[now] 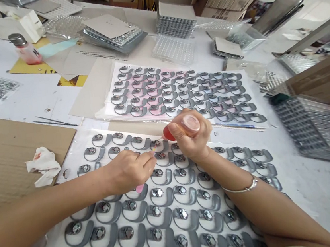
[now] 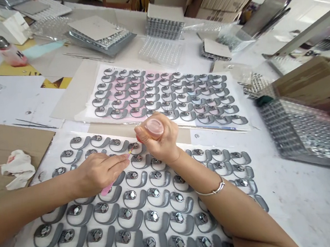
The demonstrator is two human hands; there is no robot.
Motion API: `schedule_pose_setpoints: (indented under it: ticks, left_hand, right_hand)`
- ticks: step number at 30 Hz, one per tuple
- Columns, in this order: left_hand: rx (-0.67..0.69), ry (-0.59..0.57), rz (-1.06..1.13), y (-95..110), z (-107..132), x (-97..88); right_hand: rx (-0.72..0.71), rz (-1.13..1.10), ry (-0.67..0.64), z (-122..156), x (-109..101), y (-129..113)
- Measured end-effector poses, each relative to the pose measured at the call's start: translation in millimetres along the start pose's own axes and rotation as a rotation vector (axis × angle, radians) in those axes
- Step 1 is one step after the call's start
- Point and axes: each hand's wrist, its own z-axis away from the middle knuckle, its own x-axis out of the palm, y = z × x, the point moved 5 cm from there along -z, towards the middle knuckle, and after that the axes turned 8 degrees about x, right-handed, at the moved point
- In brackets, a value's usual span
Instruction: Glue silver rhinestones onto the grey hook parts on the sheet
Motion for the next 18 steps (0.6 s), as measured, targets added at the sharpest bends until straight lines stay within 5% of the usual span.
schedule_pose_setpoints:
  ticks: [18]
  left_hand:
    - [0.011, -0.038, -0.004, 0.4, 2.1, 1.3]
  right_hand:
    - [0.091, -0.008, -0.008, 0.2, 1.8, 5.2]
